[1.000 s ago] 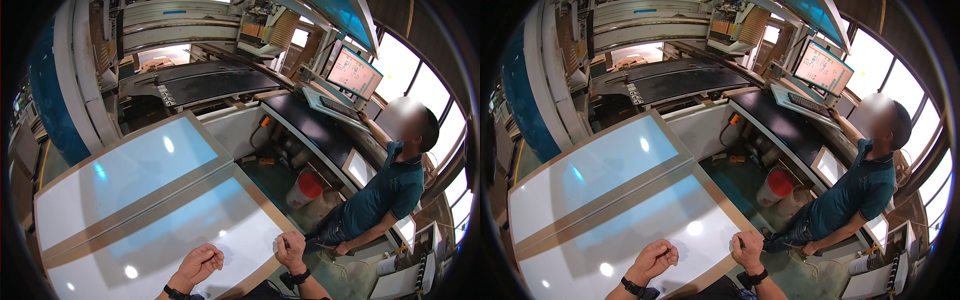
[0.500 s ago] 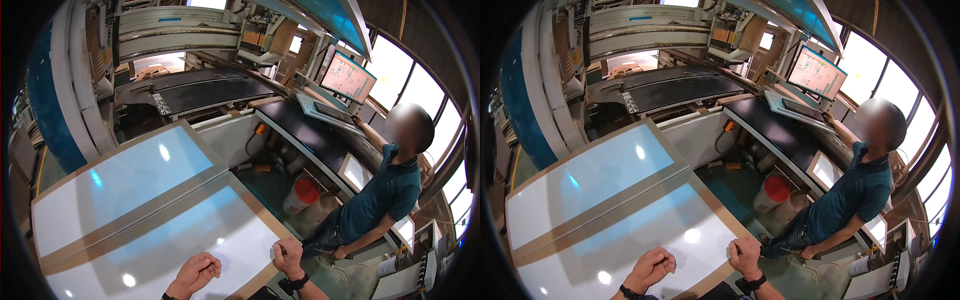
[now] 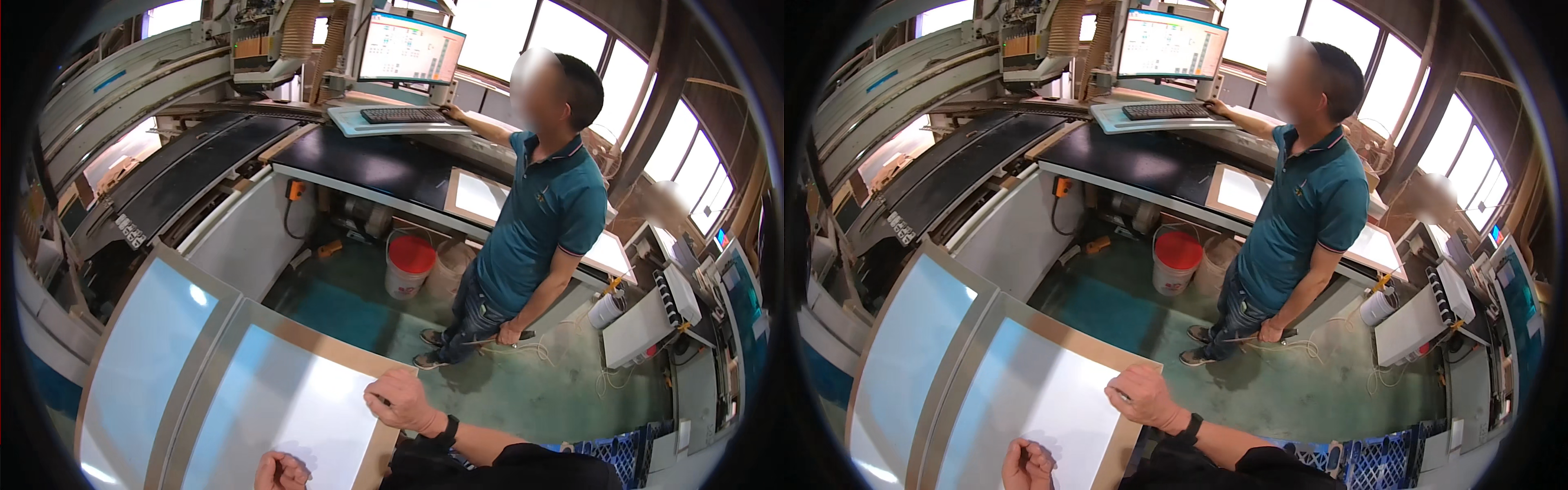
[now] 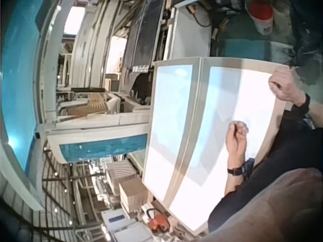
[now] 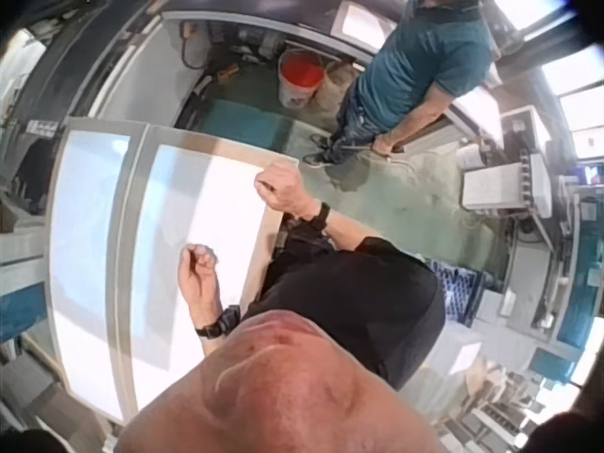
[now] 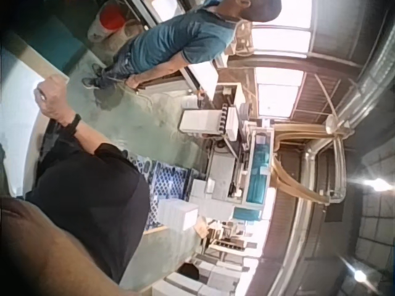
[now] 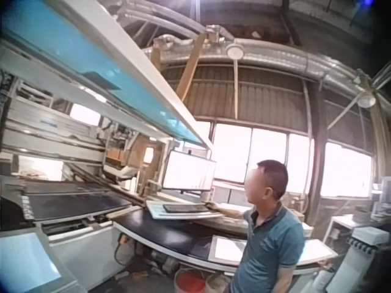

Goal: Searching through and organizing bags of screws and hardware in a workshop drawer.

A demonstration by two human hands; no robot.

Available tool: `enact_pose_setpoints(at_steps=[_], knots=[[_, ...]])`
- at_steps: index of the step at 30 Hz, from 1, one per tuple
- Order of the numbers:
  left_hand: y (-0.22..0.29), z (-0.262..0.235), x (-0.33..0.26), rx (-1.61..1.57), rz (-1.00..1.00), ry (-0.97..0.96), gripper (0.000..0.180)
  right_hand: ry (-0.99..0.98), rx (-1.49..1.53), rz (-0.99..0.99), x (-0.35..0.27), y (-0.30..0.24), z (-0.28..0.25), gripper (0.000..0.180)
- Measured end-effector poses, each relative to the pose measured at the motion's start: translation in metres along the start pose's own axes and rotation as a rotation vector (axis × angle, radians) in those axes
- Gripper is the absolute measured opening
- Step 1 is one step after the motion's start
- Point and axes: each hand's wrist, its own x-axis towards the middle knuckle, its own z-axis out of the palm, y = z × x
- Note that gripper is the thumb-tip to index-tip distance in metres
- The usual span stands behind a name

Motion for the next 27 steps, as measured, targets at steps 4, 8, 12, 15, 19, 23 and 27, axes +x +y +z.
enact_pose_setpoints(at_steps=[4,8,12,15,19,23,27], knots=[[-0.012,0.021,-0.020,0.031,-0.009,0.071,0.015,-0.013,0.010,0.043,-0.003,-0.001,-0.001,0.009],[-0.027,0.051,-0.026,0.018,-0.042,0.160,0.014,-0.040,0.029,0.020,-0.005,-0.001,0.001,0.010],[-0.036,0.071,0.006,0.096,-0.044,0.090,0.013,-0.201,0.121,0.061,0.002,-0.003,-0.003,0.013],[-0.046,0.093,0.033,0.058,-0.057,0.024,0.013,-0.354,0.239,0.075,0.007,0.006,-0.009,0.022],[-0.063,0.125,0.071,-0.005,-0.032,-0.014,0.014,-0.429,0.258,0.080,0.023,0.019,-0.024,0.028],[-0.085,0.116,0.132,-0.166,-0.003,-0.128,0.016,-0.425,0.126,0.066,0.031,0.037,-0.026,0.031],[-0.090,0.119,0.166,-0.161,-0.020,-0.302,0.016,-0.371,0.153,-0.012,0.025,0.050,-0.009,0.033]])
